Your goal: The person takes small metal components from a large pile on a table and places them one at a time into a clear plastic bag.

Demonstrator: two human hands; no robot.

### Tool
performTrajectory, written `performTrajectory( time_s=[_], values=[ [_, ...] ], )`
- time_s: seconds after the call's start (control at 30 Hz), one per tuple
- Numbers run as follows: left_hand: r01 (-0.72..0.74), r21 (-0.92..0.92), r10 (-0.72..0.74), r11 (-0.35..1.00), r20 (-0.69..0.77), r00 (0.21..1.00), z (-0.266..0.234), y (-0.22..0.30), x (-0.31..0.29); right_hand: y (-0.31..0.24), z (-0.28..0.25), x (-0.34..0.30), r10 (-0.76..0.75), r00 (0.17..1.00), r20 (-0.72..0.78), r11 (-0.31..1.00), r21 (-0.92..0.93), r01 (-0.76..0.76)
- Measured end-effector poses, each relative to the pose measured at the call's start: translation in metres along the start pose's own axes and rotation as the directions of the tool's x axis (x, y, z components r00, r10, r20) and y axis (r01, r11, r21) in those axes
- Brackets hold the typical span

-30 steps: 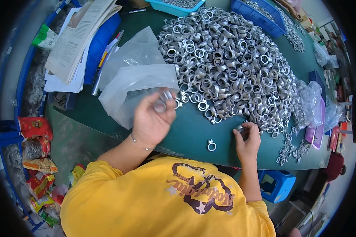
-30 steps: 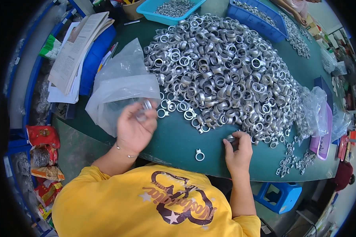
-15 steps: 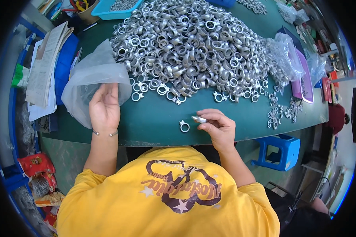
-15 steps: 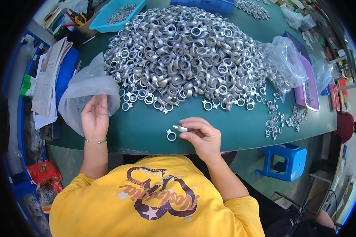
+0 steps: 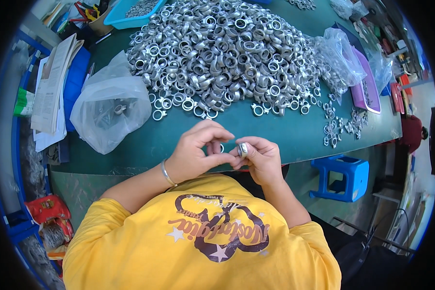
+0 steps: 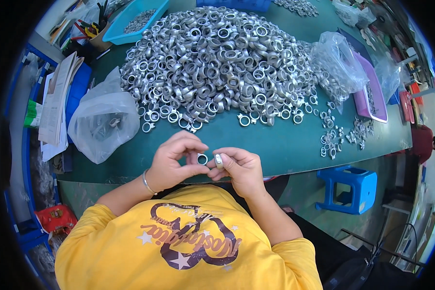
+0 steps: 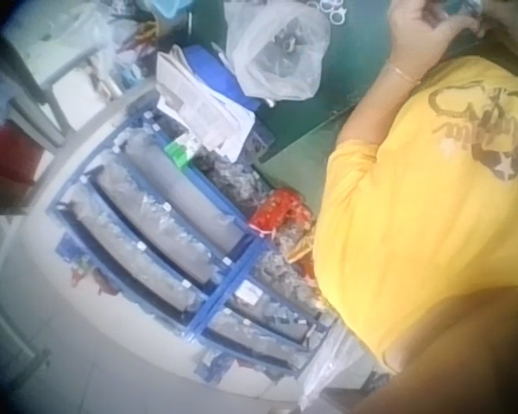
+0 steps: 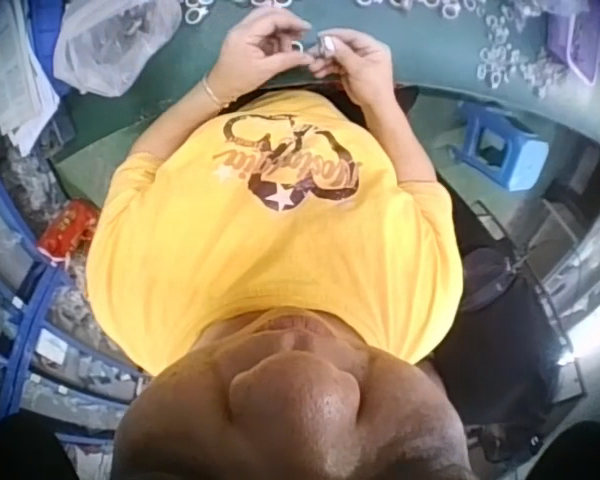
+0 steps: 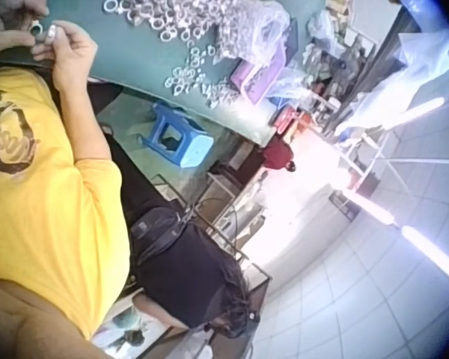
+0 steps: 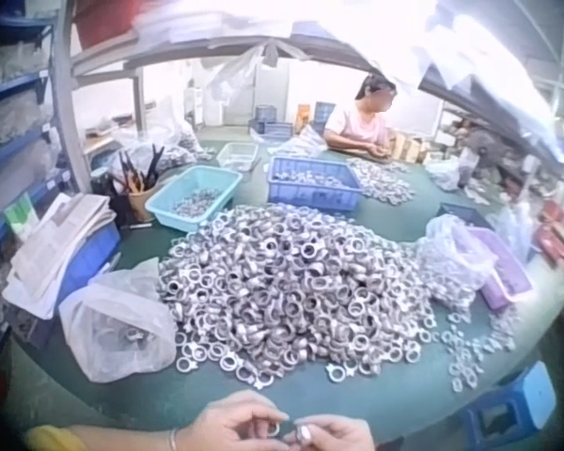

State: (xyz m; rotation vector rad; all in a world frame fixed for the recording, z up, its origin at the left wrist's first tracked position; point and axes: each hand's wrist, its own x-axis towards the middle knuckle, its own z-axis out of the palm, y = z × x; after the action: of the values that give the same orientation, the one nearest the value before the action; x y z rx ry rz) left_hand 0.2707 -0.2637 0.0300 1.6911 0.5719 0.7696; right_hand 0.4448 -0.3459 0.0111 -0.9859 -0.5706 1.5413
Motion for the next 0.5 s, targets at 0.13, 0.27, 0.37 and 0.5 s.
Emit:
performTrajectory(
  time_s=[0.13,0.27,0.37,0.5],
  values=[
    [-0.070,0.086,0.065,0.994,0.058,0.996,0.010,-0.001,0.004,0.006,0.000,-0.003,-0.025,0.999,-0.048,0.998,-0.057,0.022],
    [-0.044,0.088,0.037,0.995,0.081,0.996,0.011,-0.004,-0.001,0.004,0.006,-0.007,-0.008,0.999,-0.034,0.951,-0.309,-0.003],
    [0.349,-0.481,-0.377,0.804,0.041,0.925,0.015,-0.018,-0.009,0.002,-0.007,0.010,-0.396,0.911,0.112,0.470,-0.828,0.306],
    [0.454,-0.759,-0.587,0.468,0.117,0.801,-0.001,-0.018,-0.009,-0.010,-0.027,0.048,-0.656,0.741,0.143,-0.067,-0.989,0.132]
  ],
)
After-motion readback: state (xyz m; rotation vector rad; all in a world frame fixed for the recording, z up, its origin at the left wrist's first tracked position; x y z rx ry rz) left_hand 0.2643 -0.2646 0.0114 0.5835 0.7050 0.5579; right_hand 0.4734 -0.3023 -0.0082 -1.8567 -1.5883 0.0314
